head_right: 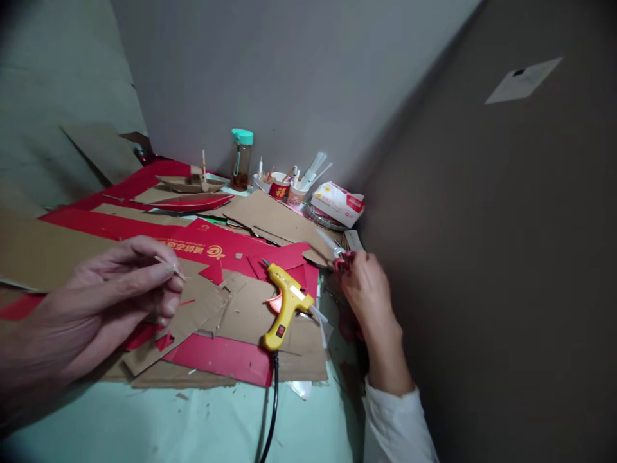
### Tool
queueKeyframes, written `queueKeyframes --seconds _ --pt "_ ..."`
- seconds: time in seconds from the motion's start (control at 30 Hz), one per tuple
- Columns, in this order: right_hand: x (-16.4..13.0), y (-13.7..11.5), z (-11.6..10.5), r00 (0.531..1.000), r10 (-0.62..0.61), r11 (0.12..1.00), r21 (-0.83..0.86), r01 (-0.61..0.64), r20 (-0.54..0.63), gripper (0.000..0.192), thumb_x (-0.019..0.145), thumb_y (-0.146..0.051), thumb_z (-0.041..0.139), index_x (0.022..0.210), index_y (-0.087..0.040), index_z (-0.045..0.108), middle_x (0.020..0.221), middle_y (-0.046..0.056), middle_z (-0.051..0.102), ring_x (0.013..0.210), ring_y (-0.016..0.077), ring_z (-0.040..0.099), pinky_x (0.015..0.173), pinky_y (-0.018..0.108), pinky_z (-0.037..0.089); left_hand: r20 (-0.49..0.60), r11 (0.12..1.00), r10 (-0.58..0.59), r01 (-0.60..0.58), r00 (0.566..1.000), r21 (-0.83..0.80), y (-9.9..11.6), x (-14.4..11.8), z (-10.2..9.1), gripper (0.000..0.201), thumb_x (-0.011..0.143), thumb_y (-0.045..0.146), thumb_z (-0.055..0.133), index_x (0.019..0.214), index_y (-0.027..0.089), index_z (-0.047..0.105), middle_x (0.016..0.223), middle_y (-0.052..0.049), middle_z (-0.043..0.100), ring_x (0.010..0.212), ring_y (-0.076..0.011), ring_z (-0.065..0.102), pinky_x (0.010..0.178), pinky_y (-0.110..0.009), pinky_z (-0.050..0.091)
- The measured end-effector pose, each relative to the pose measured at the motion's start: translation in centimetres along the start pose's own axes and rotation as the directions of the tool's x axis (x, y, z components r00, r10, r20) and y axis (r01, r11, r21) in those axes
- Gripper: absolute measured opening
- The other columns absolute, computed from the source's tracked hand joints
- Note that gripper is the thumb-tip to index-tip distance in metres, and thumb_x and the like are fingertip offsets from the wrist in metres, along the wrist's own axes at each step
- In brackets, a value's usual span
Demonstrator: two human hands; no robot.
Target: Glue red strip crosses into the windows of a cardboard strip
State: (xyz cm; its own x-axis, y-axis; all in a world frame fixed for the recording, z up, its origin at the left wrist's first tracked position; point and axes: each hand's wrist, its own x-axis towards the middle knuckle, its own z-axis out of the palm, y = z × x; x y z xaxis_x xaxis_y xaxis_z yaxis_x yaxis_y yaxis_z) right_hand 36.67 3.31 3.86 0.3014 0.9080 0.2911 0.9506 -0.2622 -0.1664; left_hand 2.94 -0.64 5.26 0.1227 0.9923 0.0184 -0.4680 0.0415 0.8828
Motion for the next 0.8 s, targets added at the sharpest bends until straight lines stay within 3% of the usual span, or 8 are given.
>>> queueKeyframes --seconds 0.07,0.17,0.27,0.33,0.37,0.53,0.7,0.8 --pt "-0.5 -0.4 -1.1 0.992 0.022 0.993 0.118 -0.007 -0.127 0.032 0.094 -0.019 0.062 0.124 -0.009 0.061 0.12 0.026 0.07 0.107 0.0372 0.071 0.094 0.052 0.056 -0.006 0.999 0.014 -0.014 1.0 -0.038 0.2 0.1 -0.1 0.029 0.057 0.032 0.105 0.071 0.023 0.081 0.057 0.001 0.076 0.046 -0.0145 0.07 0.045 -0.019 0.059" --pt "-2.6 -2.8 -2.5 0.977 -0.021 0.933 0.348 0.096 -0.212 0.039 0.094 -0.036 0.06 0.128 -0.018 0.051 0.109 0.015 0.072 0.092 0.0283 0.074 0.084 0.042 0.061 0.009 0.995 0.007 -0.006 1.0 -0.1 0.7 0.0 0.1 0.028 0.059 0.029 0.104 0.072 0.022 0.08 0.058 0.001 0.077 0.048 -0.0139 0.072 0.046 -0.017 0.058" --pt "-6.2 -6.5 -3.2 0.96 -0.219 0.742 0.61 0.278 -0.172 0.048 0.098 -0.046 0.054 0.14 -0.028 0.041 0.081 -0.002 0.066 0.06 0.0202 0.066 0.052 0.029 0.057 0.009 0.99 -0.013 0.014 1.0 -0.141 1.2 -0.2 0.3 0.025 0.061 0.023 0.102 0.07 0.02 0.079 0.059 0.001 0.076 0.053 -0.0126 0.071 0.05 -0.016 0.059" --pt "-8.7 -8.5 -3.4 0.893 -0.432 0.557 0.74 0.376 -0.128 0.047 0.097 -0.035 0.063 0.142 -0.035 0.051 0.079 -0.003 0.064 0.056 0.0171 0.063 0.05 0.026 0.055 -0.009 0.987 -0.014 0.012 1.0 -0.16 1.3 -0.2 0.3 0.025 0.062 0.022 0.102 0.071 0.018 0.079 0.063 0.001 0.077 0.058 -0.0118 0.07 0.053 -0.015 0.06" --pt "-9.8 -9.2 -3.5 0.852 -0.509 0.522 0.741 0.422 -0.127 0.039 0.096 -0.032 0.065 0.135 -0.037 0.06 0.083 -0.002 0.067 0.06 0.0171 0.066 0.05 0.025 0.055 -0.009 0.984 -0.017 0.015 1.0 -0.177 1.4 -0.2 0.2 0.025 0.063 0.023 0.102 0.072 0.018 0.08 0.066 0.001 0.077 0.06 -0.0117 0.071 0.055 -0.015 0.061" --pt "-11.8 -10.3 -3.4 0.747 -0.647 0.479 0.679 0.557 -0.156 0.044 0.093 -0.049 0.078 0.13 -0.032 0.062 0.097 0.003 0.074 0.077 0.0226 0.075 0.063 0.028 0.061 0.031 0.948 -0.109 0.113 0.994 -0.296 1.5 0.0 0.2 0.028 0.06 0.022 0.105 0.073 0.02 0.08 0.067 0.002 0.078 0.064 -0.013 0.075 0.06 -0.016 0.064" --pt "-11.5 -10.1 -2.2 0.728 -0.677 0.498 0.662 0.56 -0.107 0.044 0.088 -0.047 0.082 0.121 -0.029 0.059 0.09 -0.002 0.069 0.073 0.0185 0.07 0.063 0.026 0.057 0.045 0.936 -0.133 0.141 0.99 -0.322 1.6 -0.2 0.6 0.027 0.061 0.02 0.105 0.071 0.019 0.079 0.064 0.002 0.076 0.062 -0.0125 0.072 0.063 -0.018 0.065" --pt "-11.8 -10.0 -1.6 0.722 -0.672 0.483 0.642 0.595 -0.164 0.045 0.089 -0.045 0.081 0.125 -0.03 0.057 0.091 0.0 0.07 0.072 0.0197 0.071 0.057 0.026 0.056 0.035 0.93 -0.158 0.161 0.987 -0.33 1.3 -0.3 0.7 0.029 0.057 0.02 0.106 0.068 0.018 0.079 0.063 0.003 0.074 0.06 -0.0116 0.07 0.062 -0.019 0.066"
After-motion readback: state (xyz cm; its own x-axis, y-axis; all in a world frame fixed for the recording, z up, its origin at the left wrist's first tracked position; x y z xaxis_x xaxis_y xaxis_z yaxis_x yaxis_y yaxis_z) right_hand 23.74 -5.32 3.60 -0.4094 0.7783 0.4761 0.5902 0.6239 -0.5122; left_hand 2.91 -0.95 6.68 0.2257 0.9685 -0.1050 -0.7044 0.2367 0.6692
